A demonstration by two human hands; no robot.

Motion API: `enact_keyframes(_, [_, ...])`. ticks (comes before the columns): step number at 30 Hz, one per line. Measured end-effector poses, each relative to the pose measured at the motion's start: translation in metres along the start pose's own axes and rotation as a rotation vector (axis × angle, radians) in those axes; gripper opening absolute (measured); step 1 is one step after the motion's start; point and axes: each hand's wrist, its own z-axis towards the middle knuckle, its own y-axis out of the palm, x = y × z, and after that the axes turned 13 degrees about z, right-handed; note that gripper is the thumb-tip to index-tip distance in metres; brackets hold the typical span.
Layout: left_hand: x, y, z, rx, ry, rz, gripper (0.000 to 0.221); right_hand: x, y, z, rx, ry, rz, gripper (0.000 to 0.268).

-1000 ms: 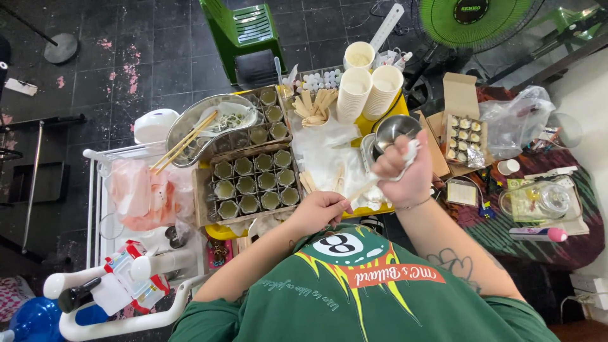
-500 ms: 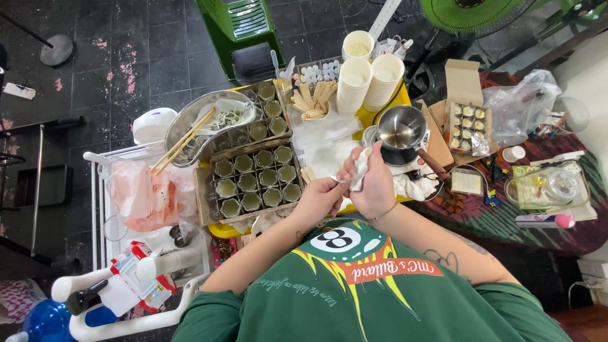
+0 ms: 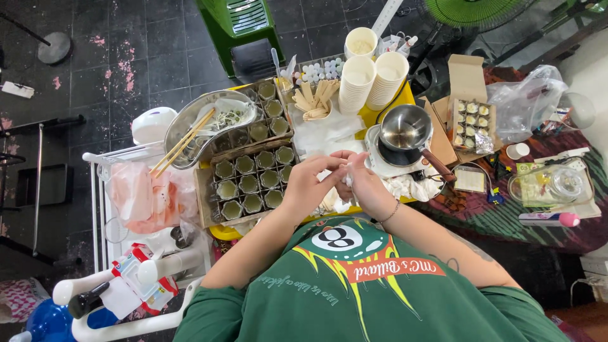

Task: The recorder is wiping individual wooden sticks with a white cloth at a workspace.

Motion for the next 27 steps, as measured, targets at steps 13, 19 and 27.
enact_keyframes(13, [-0.006, -0.002, 0.005, -0.080, -0.262, -0.292, 0.012, -0.024, 0.000, -0.001, -0.117, 0.030, -0.233, 0.090])
enact_keyframes(19, [0.002, -0.001, 0.013, -0.061, -0.231, -0.238, 0.008, -0.028, -0.008, -0.002, -0.150, 0.041, -0.233, 0.090])
enact_keyframes(27, [0.002, -0.008, 0.016, -0.135, 0.001, 0.105, 0.012, -0.026, -0.009, -0.004, -0.102, 0.063, -0.242, 0.087])
